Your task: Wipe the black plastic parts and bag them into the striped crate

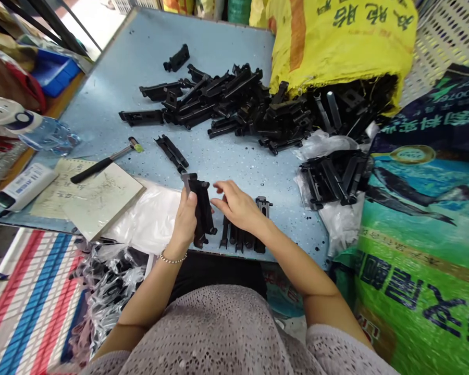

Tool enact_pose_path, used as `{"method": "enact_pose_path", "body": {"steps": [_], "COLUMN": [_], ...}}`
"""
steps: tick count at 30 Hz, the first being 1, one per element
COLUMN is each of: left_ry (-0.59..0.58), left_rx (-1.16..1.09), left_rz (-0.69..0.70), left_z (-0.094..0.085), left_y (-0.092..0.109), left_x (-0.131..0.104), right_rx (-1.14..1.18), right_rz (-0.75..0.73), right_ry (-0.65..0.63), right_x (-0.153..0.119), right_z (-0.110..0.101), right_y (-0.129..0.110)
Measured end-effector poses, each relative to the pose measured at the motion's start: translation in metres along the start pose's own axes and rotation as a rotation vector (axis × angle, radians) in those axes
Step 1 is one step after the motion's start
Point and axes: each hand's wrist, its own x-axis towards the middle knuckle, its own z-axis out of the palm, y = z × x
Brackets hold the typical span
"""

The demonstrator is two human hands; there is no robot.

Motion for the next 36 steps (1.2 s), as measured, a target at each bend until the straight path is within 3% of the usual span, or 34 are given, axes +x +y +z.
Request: {"method": "enact_pose_path", "body": {"steps": [1, 3, 6, 9, 13, 17, 19, 22, 26, 28, 30, 32, 34, 36], "left_ry": [-0.01, -0.026, 0.001, 0.082, 0.119, 0.104, 0.108, 0.053, 0.033, 0.028, 0.017, 0.043, 0.114, 0.176], "left_rx": [0.024, 0.035, 0.054, 0.06, 0.042, 0.248, 0.475, 0.765, 1.013, 1.039, 0.945, 0.691, 0.302, -0.048], "left_rz": [-0.025, -0.072, -0.085, -0.028, -0.008, 0.026, 0.09, 0.156, 0.302, 0.342, 0.313, 0.228, 0.136, 0.094], "left_z": [0.0, 0.0, 0.0, -0.002, -0.013, -0.028, -0.031, -0.021, 0.004, 0.01, 0.005, -0.007, -0.022, -0.034], "left_y": [0.0, -0.001, -0.002, 0.0, 0.0, -0.017, -0.033, -0.055, -0.077, -0.084, -0.084, -0.075, -0.057, -0.034], "left_x": [-0.006, -0.012, -0.011, -0.001, 0.013, 0.024, 0.026, 0.02, 0.002, -0.002, 0.001, 0.009, 0.021, 0.03], "right_rx": [-0.15, -0.35, -0.458, -0.426, -0.442, -0.414, -0.386, -0.4, -0.471, -0.451, -0.38, -0.323, -0.296, -0.261], "right_rz": [-0.082, -0.187, -0.153, -0.094, -0.211, -0.199, -0.145, -0.028, 0.072, 0.114, 0.161, 0.191, 0.146, 0.022], "right_ry": [0.069, 0.066, 0.029, -0.025, -0.187, -0.174, -0.141, -0.051, 0.088, 0.053, -0.034, -0.09, -0.084, -0.071], "right_x": [0.006, 0.02, 0.028, 0.013, -0.027, -0.036, -0.015, 0.044, 0.14, 0.176, 0.195, 0.191, 0.164, 0.12], "right_z": [-0.005, -0.01, -0.007, 0.006, 0.031, 0.031, 0.02, 0.013, 0.044, 0.062, 0.069, 0.066, 0.055, 0.043], "right_y": [-0.003, -0.008, -0.01, -0.014, -0.02, -0.02, -0.02, -0.02, -0.021, -0.022, -0.022, -0.023, -0.024, -0.025]}}
